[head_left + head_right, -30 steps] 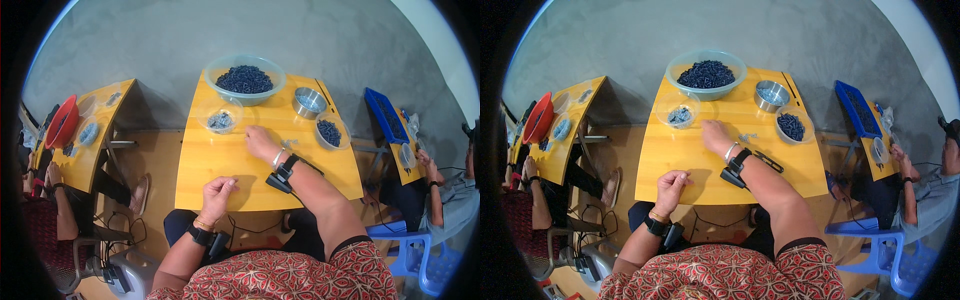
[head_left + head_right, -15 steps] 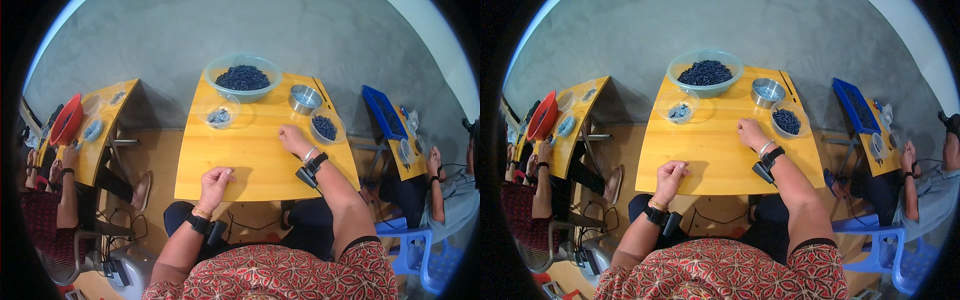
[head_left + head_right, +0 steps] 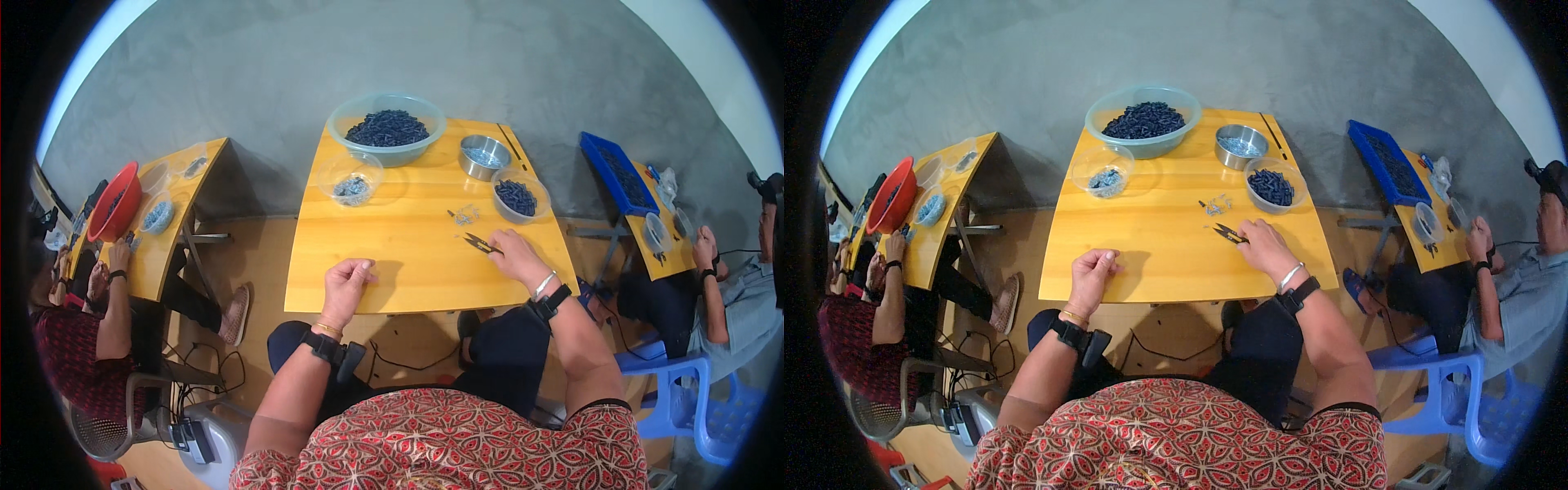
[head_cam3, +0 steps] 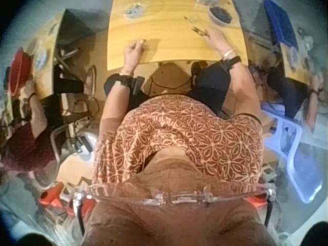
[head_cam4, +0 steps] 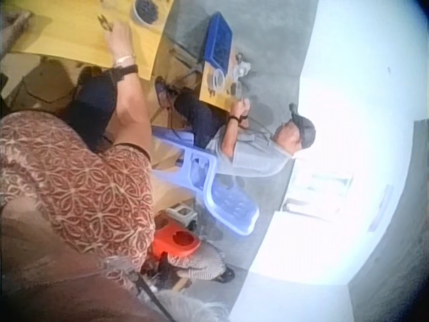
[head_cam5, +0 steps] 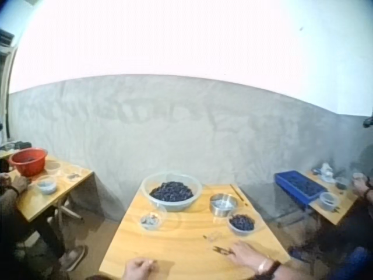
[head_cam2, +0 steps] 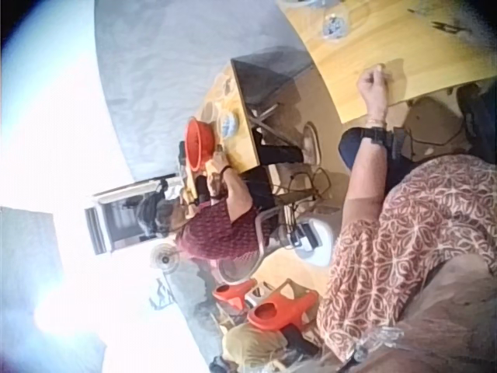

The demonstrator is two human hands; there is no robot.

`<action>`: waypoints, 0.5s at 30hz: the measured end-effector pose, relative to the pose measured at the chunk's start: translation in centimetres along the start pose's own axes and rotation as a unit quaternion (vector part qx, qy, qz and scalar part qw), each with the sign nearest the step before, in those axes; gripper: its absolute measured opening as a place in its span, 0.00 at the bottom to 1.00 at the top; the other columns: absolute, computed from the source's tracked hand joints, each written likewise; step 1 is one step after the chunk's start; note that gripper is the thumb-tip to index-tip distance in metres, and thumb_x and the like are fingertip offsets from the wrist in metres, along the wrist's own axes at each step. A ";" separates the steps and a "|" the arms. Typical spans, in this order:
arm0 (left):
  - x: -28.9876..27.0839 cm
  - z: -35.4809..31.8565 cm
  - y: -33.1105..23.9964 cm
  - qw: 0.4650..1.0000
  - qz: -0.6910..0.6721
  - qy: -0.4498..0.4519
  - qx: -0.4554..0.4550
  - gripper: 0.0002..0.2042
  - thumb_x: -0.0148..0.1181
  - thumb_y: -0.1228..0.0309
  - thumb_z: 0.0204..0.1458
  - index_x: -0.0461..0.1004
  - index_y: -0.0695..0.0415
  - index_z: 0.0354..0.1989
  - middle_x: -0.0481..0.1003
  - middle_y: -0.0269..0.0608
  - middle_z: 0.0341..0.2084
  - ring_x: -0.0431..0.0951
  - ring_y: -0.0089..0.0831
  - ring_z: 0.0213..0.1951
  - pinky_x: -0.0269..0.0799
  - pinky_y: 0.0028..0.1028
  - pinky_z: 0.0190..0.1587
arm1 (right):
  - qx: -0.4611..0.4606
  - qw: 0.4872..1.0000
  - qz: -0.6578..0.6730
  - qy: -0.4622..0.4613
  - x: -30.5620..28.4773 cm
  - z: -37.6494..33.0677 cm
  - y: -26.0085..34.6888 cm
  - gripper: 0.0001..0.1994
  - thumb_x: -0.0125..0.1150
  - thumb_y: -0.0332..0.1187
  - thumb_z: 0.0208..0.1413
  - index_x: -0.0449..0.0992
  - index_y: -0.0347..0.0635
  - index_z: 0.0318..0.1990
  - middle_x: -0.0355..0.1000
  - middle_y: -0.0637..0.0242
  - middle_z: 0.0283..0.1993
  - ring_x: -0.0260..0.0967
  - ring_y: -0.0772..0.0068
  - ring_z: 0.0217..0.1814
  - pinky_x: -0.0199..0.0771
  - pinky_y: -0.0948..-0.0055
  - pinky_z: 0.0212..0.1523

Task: Assembling small plastic and rubber components at a workbench in a manufacturing setting.

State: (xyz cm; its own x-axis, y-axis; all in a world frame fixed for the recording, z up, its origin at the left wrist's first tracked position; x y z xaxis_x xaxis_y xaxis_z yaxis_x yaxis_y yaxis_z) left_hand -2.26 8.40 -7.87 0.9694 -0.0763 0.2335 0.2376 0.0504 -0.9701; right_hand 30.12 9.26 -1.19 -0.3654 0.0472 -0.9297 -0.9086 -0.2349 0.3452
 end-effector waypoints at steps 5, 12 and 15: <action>0.4 0.3 -0.2 1.000 0.002 -0.008 0.007 0.08 0.54 0.72 0.53 0.74 0.65 0.32 0.73 0.34 0.21 0.72 0.20 0.25 0.68 0.19 0.31 | 0.040 0.999 -0.005 0.003 1.1 -2.1 -2.6 0.06 0.52 0.26 0.48 0.66 0.39 0.35 0.64 0.53 0.35 0.63 0.48 0.41 0.64 0.59 0.41; -0.1 0.1 0.0 1.000 0.010 -0.009 0.013 0.08 0.54 0.72 0.53 0.74 0.65 0.32 0.73 0.34 0.21 0.71 0.19 0.25 0.67 0.18 0.30 | -0.123 0.992 0.033 0.004 2.8 -3.5 3.6 0.04 0.52 0.26 0.48 0.66 0.40 0.33 0.62 0.54 0.34 0.64 0.50 0.38 0.64 0.59 0.38; 0.2 0.1 0.0 1.000 0.010 -0.003 0.005 0.07 0.54 0.73 0.53 0.74 0.65 0.32 0.72 0.33 0.21 0.70 0.19 0.25 0.69 0.20 0.32 | -0.074 0.997 -0.008 -0.011 3.5 -1.3 3.0 0.05 0.52 0.26 0.48 0.67 0.40 0.33 0.62 0.54 0.33 0.64 0.50 0.38 0.64 0.59 0.39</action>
State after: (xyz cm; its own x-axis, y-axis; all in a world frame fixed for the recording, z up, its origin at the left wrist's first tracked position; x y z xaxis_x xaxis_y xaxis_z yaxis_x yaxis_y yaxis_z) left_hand -2.08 8.45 -7.80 0.9741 -0.0689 0.2153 0.2195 0.0609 -0.9737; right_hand 26.42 7.41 -3.56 -0.3572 0.0723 -0.9312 -0.8747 -0.3755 0.3064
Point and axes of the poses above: each hand's wrist, its own z-axis towards the middle knuckle, its own x-axis out of the palm, y = z × x, the point moved 3 cm from there along z, towards the middle knuckle
